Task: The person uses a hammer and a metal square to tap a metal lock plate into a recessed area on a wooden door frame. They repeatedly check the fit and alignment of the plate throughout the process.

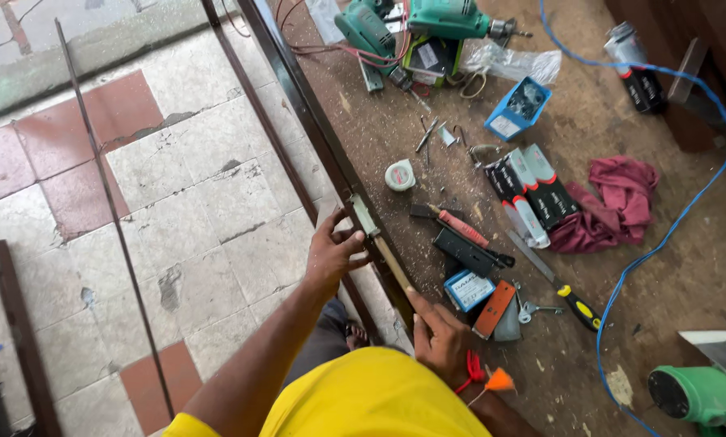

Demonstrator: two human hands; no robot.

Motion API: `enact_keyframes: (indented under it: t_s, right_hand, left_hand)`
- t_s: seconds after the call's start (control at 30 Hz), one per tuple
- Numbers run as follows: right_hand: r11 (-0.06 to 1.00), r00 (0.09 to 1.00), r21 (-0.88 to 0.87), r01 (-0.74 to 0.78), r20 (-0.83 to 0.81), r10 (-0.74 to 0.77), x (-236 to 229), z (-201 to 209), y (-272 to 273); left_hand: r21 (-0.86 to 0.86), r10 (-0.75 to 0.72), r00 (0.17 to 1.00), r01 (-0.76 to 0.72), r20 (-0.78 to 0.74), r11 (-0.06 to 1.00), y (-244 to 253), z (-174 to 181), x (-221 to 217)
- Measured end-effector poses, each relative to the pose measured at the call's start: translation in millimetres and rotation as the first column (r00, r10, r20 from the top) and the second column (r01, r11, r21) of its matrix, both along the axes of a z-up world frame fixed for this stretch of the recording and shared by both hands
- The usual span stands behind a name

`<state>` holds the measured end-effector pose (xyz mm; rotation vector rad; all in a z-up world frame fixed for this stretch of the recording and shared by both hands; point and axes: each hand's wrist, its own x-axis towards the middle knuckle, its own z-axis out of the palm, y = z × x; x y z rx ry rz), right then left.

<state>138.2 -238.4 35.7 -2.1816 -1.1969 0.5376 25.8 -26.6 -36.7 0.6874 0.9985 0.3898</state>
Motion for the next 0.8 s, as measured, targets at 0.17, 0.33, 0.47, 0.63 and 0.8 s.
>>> enact_keyframes:
  t_s: [0.17,0.33,0.47,0.63,0.8]
  right_hand:
    - [0.977,0.993,0.178,-0.118,0.048,0.112,4,1,-16]
    - [0.952,0.928,0.205,0.226,-0.343,-0.147,47,-10,-47]
    - [0.829,0.429,-0.001,0.559,-0.855,-0.29,71,-31,-57]
    - [0.671,0.331,-0.008,0.742,-0.865,-0.376,73,-44,-102]
    - [0.567,0.356,0.02,0.824,-0.795,-0.49,64,-64,-150]
  left_hand:
    - [0.062,-0.041,0.996,0.046,-0.074,0.997,2,2,-1]
    - [0.24,-0.029,0.964,0.095,-0.264,0.966,-13,-9,-10]
    - [0.431,-0.043,0.87,0.286,-0.491,0.856,-25,-18,-39]
    - [0.725,0.429,0.664,0.688,-0.613,-0.029,-33,-12,-69]
    - [0.749,0.24,0.714,0.653,-0.657,0.108,-38,25,-67]
